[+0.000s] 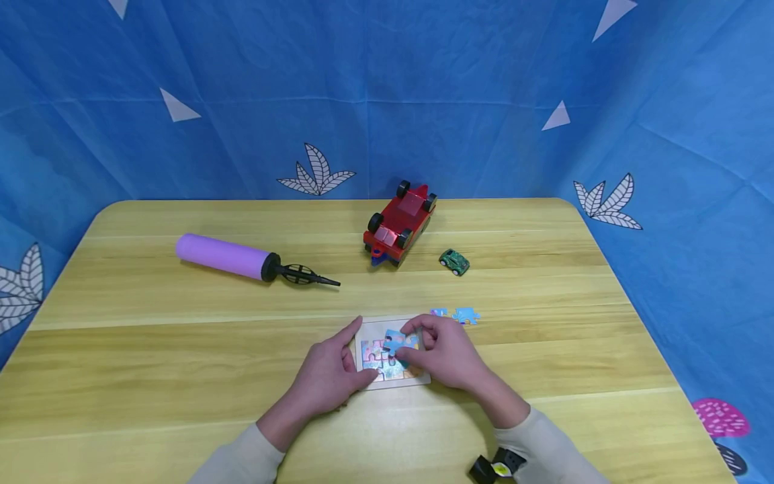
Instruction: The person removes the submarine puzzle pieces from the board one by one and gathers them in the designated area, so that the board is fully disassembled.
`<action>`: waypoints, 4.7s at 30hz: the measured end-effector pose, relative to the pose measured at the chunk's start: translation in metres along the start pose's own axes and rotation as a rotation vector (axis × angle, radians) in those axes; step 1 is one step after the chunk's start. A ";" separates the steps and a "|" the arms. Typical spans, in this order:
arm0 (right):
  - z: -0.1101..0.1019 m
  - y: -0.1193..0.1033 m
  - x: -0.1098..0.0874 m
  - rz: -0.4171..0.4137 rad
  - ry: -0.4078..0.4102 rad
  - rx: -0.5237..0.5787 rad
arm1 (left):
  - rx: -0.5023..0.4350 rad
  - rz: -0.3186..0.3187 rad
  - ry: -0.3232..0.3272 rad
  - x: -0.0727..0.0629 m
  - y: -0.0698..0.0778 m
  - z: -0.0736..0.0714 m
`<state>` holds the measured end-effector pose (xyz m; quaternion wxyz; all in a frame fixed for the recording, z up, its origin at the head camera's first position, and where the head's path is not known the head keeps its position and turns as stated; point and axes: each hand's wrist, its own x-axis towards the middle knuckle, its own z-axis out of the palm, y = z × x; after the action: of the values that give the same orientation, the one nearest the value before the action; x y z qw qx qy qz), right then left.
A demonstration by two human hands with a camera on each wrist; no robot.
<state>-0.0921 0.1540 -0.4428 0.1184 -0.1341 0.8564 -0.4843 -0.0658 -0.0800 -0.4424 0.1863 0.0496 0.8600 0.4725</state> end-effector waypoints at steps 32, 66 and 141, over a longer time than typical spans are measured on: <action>-0.060 0.034 -0.030 -0.034 0.160 0.008 | -0.003 -0.004 0.012 0.001 0.000 0.002; -0.127 0.077 -0.026 0.051 0.171 -0.176 | -0.010 -0.003 0.007 0.000 0.001 0.002; -0.024 0.010 -0.005 -0.079 0.046 0.094 | 0.005 -0.032 -0.029 0.001 0.001 -0.002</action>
<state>-0.0963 0.1797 -0.4391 0.0855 -0.1511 0.8292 -0.5312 -0.0680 -0.0810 -0.4411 0.2064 0.0431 0.8590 0.4666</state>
